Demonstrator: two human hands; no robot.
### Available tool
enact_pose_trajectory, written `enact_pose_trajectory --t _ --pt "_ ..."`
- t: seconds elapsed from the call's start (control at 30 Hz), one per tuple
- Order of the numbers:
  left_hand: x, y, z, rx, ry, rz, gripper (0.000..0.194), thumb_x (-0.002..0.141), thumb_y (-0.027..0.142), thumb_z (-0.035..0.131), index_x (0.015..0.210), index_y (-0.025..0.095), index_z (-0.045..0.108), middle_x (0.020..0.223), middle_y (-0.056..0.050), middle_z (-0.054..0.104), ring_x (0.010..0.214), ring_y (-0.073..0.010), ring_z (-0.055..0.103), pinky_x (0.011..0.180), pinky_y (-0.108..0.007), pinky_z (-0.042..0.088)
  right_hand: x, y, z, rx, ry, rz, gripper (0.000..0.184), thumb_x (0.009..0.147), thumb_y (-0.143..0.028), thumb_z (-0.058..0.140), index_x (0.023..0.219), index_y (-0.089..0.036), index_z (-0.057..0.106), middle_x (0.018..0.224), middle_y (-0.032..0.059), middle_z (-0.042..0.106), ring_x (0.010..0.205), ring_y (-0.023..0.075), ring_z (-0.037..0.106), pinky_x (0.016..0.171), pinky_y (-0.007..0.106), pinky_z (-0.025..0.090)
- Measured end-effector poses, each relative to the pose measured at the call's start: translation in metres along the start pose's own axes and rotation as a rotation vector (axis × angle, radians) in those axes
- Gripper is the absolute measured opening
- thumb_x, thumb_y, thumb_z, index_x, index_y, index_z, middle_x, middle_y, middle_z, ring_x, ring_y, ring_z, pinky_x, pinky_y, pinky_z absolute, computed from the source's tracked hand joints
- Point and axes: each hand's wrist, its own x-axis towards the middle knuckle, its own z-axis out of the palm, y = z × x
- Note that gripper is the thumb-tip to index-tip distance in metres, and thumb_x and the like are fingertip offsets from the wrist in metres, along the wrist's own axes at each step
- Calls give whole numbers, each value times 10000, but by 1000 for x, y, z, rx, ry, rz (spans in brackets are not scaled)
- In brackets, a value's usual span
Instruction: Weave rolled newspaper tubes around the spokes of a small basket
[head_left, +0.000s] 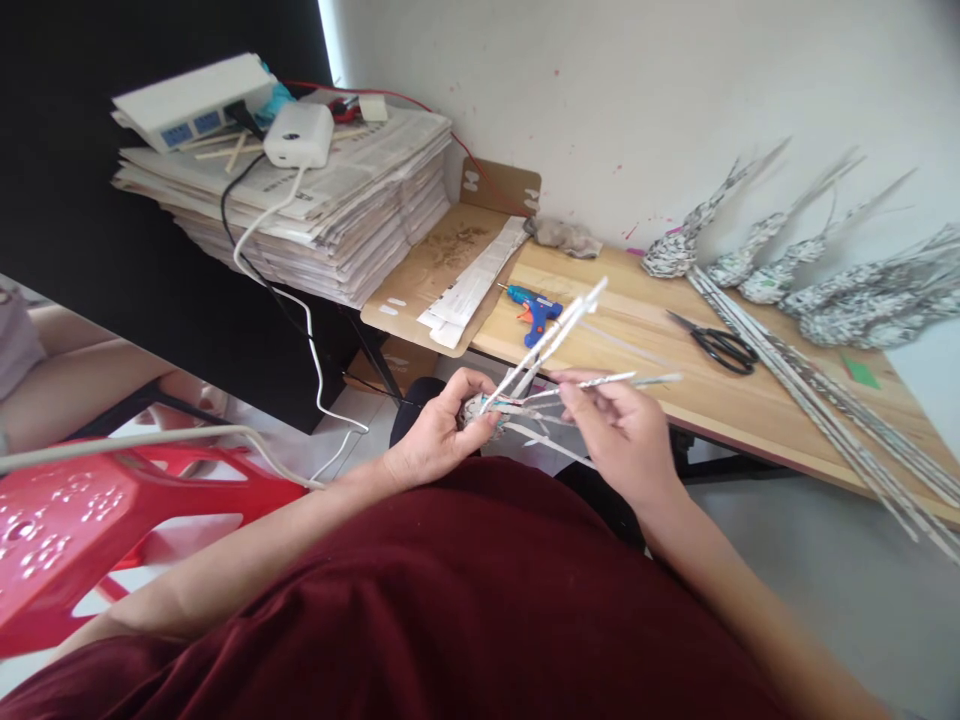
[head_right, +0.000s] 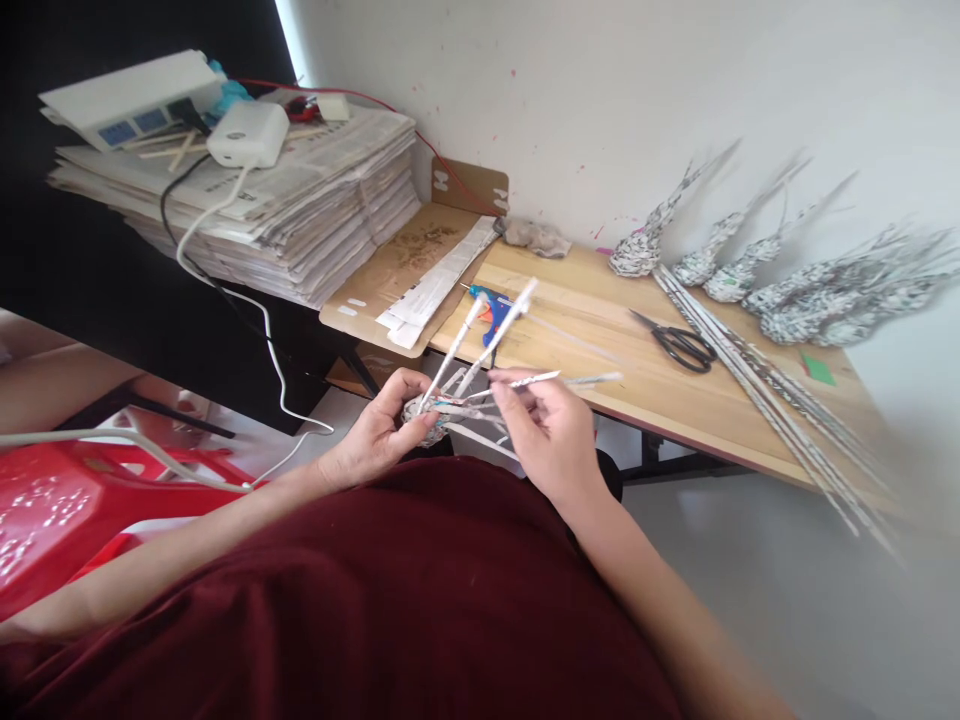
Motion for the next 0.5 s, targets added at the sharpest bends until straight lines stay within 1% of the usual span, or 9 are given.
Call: enact_pose_trajectory --t 0.07,0.1,0.13,0.17,0.23,0.3,0.33,0.43,0.5 --pt "3 0 2 -181 22 -57 274 972 423 586 1098 223 448 982 -14 585 762 -105 545 704 -242 488 -8 -12 -11 -27 208 -142 224 943 -316 659 1147 -232 702 1152 109 728 784 202 688 633 328 542" --pt "4 0 2 -263 29 -88 302 967 454 592 1092 225 439 989 -21 589 776 -113 564 712 -254 506 -13 -18 -16 -62 273 -227 193 945 -281 653 1128 -247 702 1135 101 727 777 199 685 646 332 542" --pt "6 1 3 -333 37 -115 331 955 481 604 1086 228 435 984 -23 593 779 -119 578 714 -265 520 -18 -24 -20 -97 276 -311 130 946 -250 641 1051 -258 717 1013 79 743 726 194 676 625 328 531" --pt "7 2 4 -393 44 -140 358 940 503 621 1081 232 434 966 -19 595 775 -125 589 716 -276 530 -23 -29 -23 -137 203 -374 102 946 -228 631 956 -265 725 898 59 747 684 191 668 595 320 516" --pt "8 4 7 -487 52 -183 392 914 528 649 1081 240 442 922 -4 594 753 -133 603 718 -297 545 -29 -33 -24 -212 -72 -407 157 944 -234 634 815 -261 720 756 37 731 625 184 655 570 314 500" --pt "9 6 9 -530 45 -213 387 907 526 658 1086 238 469 886 7 587 718 -127 593 712 -300 544 -30 -28 -17 -289 -361 -301 160 956 -289 636 836 -255 736 782 34 750 651 186 676 613 317 518" --pt "9 7 9 -541 34 -224 377 912 520 654 1091 234 487 878 8 584 709 -123 584 703 -291 537 -29 -23 -13 -306 -443 -230 139 962 -324 632 930 -255 748 863 40 771 712 196 704 657 322 537" --pt "7 6 12 -577 -19 -249 363 928 501 646 1120 215 532 906 -4 592 738 -117 572 686 -258 508 -20 -5 2 -201 -384 -36 311 982 -372 593 1260 -241 646 1148 80 762 925 225 745 751 331 582" --pt "6 4 13 -590 -59 -260 387 930 506 644 1155 205 551 948 -22 606 783 -125 582 709 -261 507 -15 5 10 -89 -337 26 302 982 -395 593 1224 -219 632 1142 87 762 899 214 753 735 319 592"
